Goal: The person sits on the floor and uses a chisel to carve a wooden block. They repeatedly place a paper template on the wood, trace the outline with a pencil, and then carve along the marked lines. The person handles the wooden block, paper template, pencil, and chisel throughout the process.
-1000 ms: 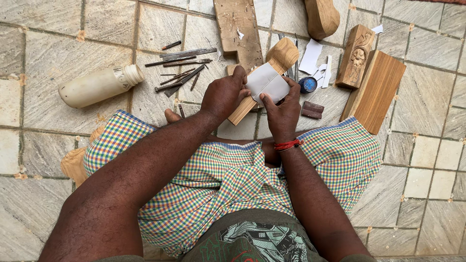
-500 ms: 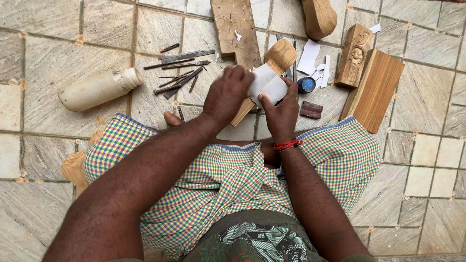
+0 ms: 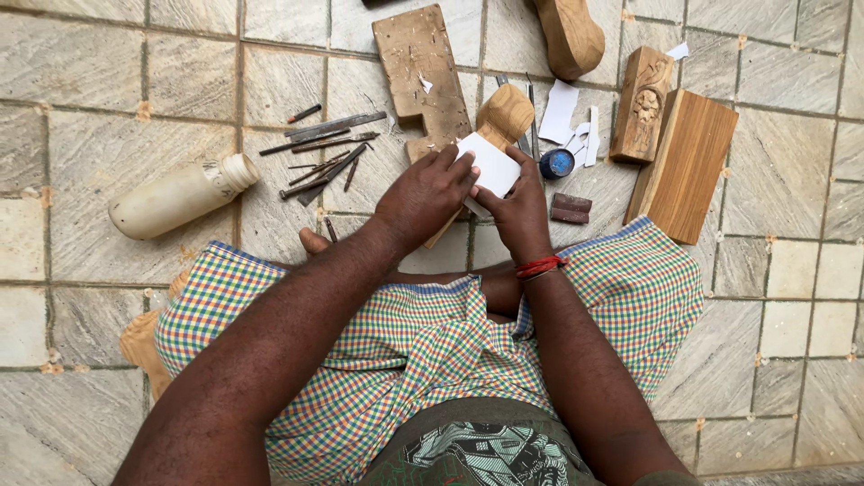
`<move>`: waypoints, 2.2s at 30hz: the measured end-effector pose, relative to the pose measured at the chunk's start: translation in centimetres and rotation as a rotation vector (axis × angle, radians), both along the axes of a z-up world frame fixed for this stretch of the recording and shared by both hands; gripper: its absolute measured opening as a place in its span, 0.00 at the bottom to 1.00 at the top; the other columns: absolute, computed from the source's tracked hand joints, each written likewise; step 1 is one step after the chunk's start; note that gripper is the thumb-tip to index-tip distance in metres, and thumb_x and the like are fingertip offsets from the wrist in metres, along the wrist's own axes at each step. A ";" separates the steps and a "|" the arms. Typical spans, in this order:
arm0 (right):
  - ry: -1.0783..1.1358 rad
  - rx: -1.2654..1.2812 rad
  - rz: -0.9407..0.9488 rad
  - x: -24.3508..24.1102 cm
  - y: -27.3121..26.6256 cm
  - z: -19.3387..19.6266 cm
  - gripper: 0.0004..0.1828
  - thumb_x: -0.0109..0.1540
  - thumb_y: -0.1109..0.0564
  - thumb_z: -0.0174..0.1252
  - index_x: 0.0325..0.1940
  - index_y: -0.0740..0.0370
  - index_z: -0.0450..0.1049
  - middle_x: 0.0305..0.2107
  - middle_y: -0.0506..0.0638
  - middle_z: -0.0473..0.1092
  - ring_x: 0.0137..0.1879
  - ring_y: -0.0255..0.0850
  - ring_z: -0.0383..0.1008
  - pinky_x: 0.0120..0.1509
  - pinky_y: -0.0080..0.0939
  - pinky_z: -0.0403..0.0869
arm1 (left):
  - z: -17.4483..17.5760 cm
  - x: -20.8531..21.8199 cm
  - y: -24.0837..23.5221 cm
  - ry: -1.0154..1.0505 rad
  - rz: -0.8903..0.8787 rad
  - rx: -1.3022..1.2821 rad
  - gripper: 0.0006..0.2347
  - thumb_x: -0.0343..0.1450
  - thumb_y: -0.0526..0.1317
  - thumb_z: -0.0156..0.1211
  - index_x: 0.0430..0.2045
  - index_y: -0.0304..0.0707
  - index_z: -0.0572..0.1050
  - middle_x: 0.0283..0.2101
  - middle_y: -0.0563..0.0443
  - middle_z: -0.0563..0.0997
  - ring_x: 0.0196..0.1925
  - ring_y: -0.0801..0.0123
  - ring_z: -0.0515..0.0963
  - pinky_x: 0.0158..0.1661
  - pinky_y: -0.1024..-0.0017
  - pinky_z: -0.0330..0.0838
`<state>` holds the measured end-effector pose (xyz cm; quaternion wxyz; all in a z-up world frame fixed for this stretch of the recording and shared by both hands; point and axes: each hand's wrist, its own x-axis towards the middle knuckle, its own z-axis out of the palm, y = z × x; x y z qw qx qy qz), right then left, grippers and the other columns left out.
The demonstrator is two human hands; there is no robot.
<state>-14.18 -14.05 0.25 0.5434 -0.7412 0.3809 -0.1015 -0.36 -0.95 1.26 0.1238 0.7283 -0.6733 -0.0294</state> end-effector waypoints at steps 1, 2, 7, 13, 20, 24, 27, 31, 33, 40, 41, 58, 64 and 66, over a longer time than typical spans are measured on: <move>-0.025 0.043 -0.009 0.0 -0.1 0.0 0.45 0.56 0.62 0.73 0.72 0.66 0.56 0.58 0.63 0.71 0.61 0.44 0.77 0.60 0.39 0.80 | -0.1 -0.1 -0.1 -0.016 0.003 0.002 0.18 0.72 0.39 0.61 0.55 0.28 0.75 0.61 0.37 0.74 0.63 0.52 0.73 0.61 0.61 0.70; -0.051 0.087 -0.016 0.1 -0.3 0.0 0.46 0.55 0.62 0.73 0.72 0.66 0.55 0.59 0.63 0.70 0.62 0.44 0.77 0.61 0.40 0.81 | -0.1 -0.1 -0.1 -0.033 0.011 0.009 0.18 0.70 0.38 0.62 0.54 0.30 0.75 0.61 0.38 0.74 0.63 0.53 0.74 0.61 0.61 0.71; 0.081 -0.282 0.008 -0.5 0.3 0.4 0.45 0.53 0.58 0.77 0.69 0.66 0.60 0.60 0.61 0.67 0.62 0.48 0.74 0.60 0.42 0.77 | -0.4 -0.4 -0.1 0.058 0.043 0.009 0.17 0.70 0.34 0.66 0.54 0.29 0.76 0.62 0.39 0.75 0.62 0.56 0.76 0.57 0.63 0.76; 0.086 -0.481 0.021 -1.3 2.2 0.4 0.29 0.59 0.54 0.75 0.64 0.51 0.76 0.60 0.59 0.64 0.64 0.49 0.71 0.53 0.39 0.81 | -0.6 -0.6 0.4 0.082 0.142 -0.080 0.16 0.66 0.32 0.67 0.49 0.34 0.79 0.57 0.40 0.77 0.62 0.54 0.76 0.56 0.64 0.79; 0.009 -0.004 -0.232 -1.1 3.3 -0.7 0.36 0.59 0.57 0.70 0.70 0.58 0.66 0.50 0.59 0.68 0.50 0.39 0.75 0.47 0.34 0.81 | -1.2 -0.9 0.6 0.246 0.205 -0.040 0.14 0.67 0.28 0.65 0.48 0.37 0.81 0.59 0.39 0.77 0.62 0.55 0.77 0.51 0.68 0.80; -0.330 0.202 -0.263 -0.9 3.9 -1.6 0.26 0.63 0.62 0.69 0.63 0.70 0.70 0.48 0.53 0.76 0.51 0.34 0.77 0.55 0.33 0.79 | -1.7 -0.4 0.8 0.264 0.203 -0.046 0.14 0.68 0.29 0.64 0.47 0.38 0.81 0.60 0.41 0.77 0.62 0.57 0.78 0.51 0.68 0.81; -0.145 0.077 -0.294 -0.7 4.0 -1.7 0.23 0.62 0.62 0.69 0.60 0.69 0.75 0.46 0.54 0.77 0.48 0.35 0.76 0.52 0.34 0.78 | -1.8 0.3 0.9 0.228 0.179 -0.058 0.13 0.68 0.31 0.64 0.46 0.40 0.81 0.59 0.45 0.78 0.61 0.59 0.78 0.50 0.69 0.81; -0.170 0.121 -0.326 -0.6 4.2 -1.4 0.22 0.61 0.61 0.68 0.59 0.66 0.75 0.50 0.54 0.77 0.53 0.35 0.79 0.56 0.33 0.80 | -2.1 0.7 1.2 0.232 0.177 -0.067 0.12 0.70 0.31 0.63 0.47 0.43 0.81 0.59 0.48 0.78 0.62 0.63 0.79 0.50 0.70 0.81; -0.141 0.096 -0.323 -0.5 4.2 -1.2 0.22 0.60 0.60 0.69 0.58 0.65 0.76 0.50 0.55 0.77 0.54 0.35 0.79 0.55 0.34 0.81 | -2.2 0.7 1.2 0.213 0.169 -0.059 0.13 0.69 0.32 0.63 0.47 0.43 0.81 0.59 0.48 0.78 0.61 0.62 0.78 0.49 0.70 0.81; -0.166 0.073 -0.296 -0.5 4.4 -0.6 0.21 0.61 0.60 0.69 0.59 0.62 0.78 0.49 0.53 0.79 0.54 0.36 0.80 0.57 0.35 0.80 | -2.2 0.9 1.4 0.217 0.154 -0.082 0.12 0.71 0.31 0.62 0.48 0.41 0.80 0.59 0.47 0.78 0.60 0.62 0.79 0.48 0.71 0.82; -0.169 0.086 -0.298 -0.6 4.5 -0.6 0.21 0.61 0.59 0.69 0.59 0.61 0.78 0.49 0.53 0.79 0.54 0.36 0.80 0.57 0.36 0.81 | -2.2 0.9 1.5 0.208 0.152 -0.090 0.12 0.70 0.31 0.62 0.48 0.41 0.80 0.59 0.47 0.78 0.60 0.62 0.80 0.47 0.71 0.82; -0.199 0.142 -0.293 -0.8 3.6 -1.6 0.20 0.62 0.61 0.68 0.58 0.66 0.77 0.47 0.52 0.79 0.51 0.35 0.79 0.55 0.33 0.80 | -1.3 0.5 1.5 0.274 0.225 -0.152 0.12 0.71 0.31 0.64 0.49 0.42 0.78 0.55 0.44 0.80 0.53 0.62 0.83 0.42 0.75 0.84; -0.187 0.152 -0.319 -0.9 3.5 -1.7 0.20 0.61 0.62 0.68 0.58 0.67 0.77 0.45 0.54 0.79 0.46 0.33 0.78 0.50 0.32 0.80 | -0.5 0.2 1.4 0.661 0.515 -0.093 0.24 0.64 0.39 0.74 0.54 0.35 0.72 0.45 0.45 0.81 0.44 0.63 0.83 0.41 0.67 0.81; -0.184 0.164 -0.323 -0.9 3.3 -1.7 0.21 0.62 0.62 0.68 0.58 0.68 0.77 0.45 0.54 0.79 0.45 0.32 0.78 0.49 0.31 0.80 | -0.6 0.1 1.4 0.682 0.546 -0.097 0.21 0.65 0.39 0.73 0.52 0.37 0.75 0.44 0.47 0.82 0.43 0.66 0.85 0.41 0.69 0.81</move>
